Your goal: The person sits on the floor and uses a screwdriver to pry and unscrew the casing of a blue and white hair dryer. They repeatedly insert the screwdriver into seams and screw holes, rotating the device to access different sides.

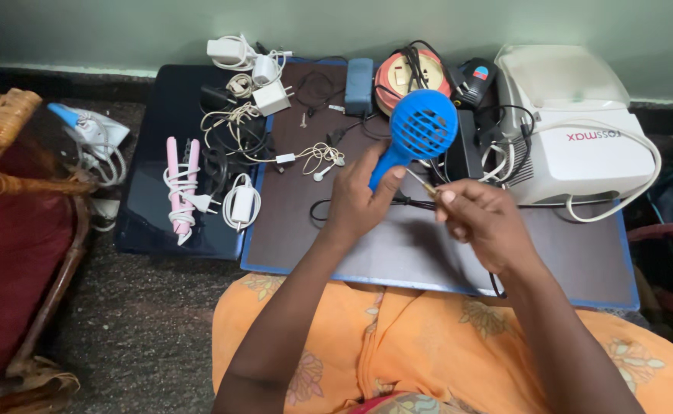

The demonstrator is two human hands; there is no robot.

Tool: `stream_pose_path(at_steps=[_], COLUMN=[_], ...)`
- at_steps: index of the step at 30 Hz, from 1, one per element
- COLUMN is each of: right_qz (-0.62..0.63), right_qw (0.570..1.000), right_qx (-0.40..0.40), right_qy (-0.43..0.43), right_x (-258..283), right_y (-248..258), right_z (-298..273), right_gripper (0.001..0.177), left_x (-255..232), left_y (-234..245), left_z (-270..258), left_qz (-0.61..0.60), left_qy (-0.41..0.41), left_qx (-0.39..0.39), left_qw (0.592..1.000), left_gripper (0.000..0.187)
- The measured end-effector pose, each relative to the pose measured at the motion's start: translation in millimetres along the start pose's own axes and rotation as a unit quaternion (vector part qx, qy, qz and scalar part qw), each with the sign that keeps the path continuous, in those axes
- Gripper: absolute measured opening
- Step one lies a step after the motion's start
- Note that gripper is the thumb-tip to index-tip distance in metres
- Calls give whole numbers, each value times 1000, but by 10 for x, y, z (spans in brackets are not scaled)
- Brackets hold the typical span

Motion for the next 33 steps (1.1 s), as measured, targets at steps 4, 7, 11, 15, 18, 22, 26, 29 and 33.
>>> stream_pose_path(at_steps=[4, 7, 11, 15, 18, 22, 26, 29, 33], right_qz=[25, -84, -67, -11, -24, -41, -67, -82, -81], right_qw=[999, 991, 983, 987, 988, 989, 987, 984, 986], right_qx=[28, -15, -72, -67, -52, -38, -47, -35, -39], right_qy=[-9, 107, 157, 145, 143, 139, 140, 154, 138], right_x=[-50, 52, 269, 398, 394, 383, 395, 404, 400], right_y=[8, 91, 250, 303, 270, 226, 201, 178, 146], right_z=[38, -42, -162, -256, -296, -325, -343, -356, -359], right_gripper=[19, 19, 20, 21, 22, 22, 22, 22, 23], left_x=[134, 285, 493, 618, 706, 746, 687, 652, 658], left_y=[-36, -6, 191, 281, 278, 274, 276, 276, 284], left_z=[3, 46, 112, 43, -8, -55, -31, -8, -18], left_qz=[-243, -389, -588, -738, -767, -756, -779, -785, -785], left_qy=[167, 234, 359, 334, 285, 316, 291, 285, 295], left_qx=[23, 9, 26, 101, 201, 184, 200, 198, 208], left_qw=[955, 891, 725, 577, 539, 542, 518, 513, 504], left_gripper=[60, 69, 55, 60, 63, 73, 72, 71, 73])
Point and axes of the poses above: each hand's wrist, its own z-axis towards the middle knuckle, its own y-axis out of the back of the hand, x = y × z, the point moved 1 cm from there along z, towards the middle knuckle, and after that the axes turned 5 degrees about -x, right-handed, at the moved point
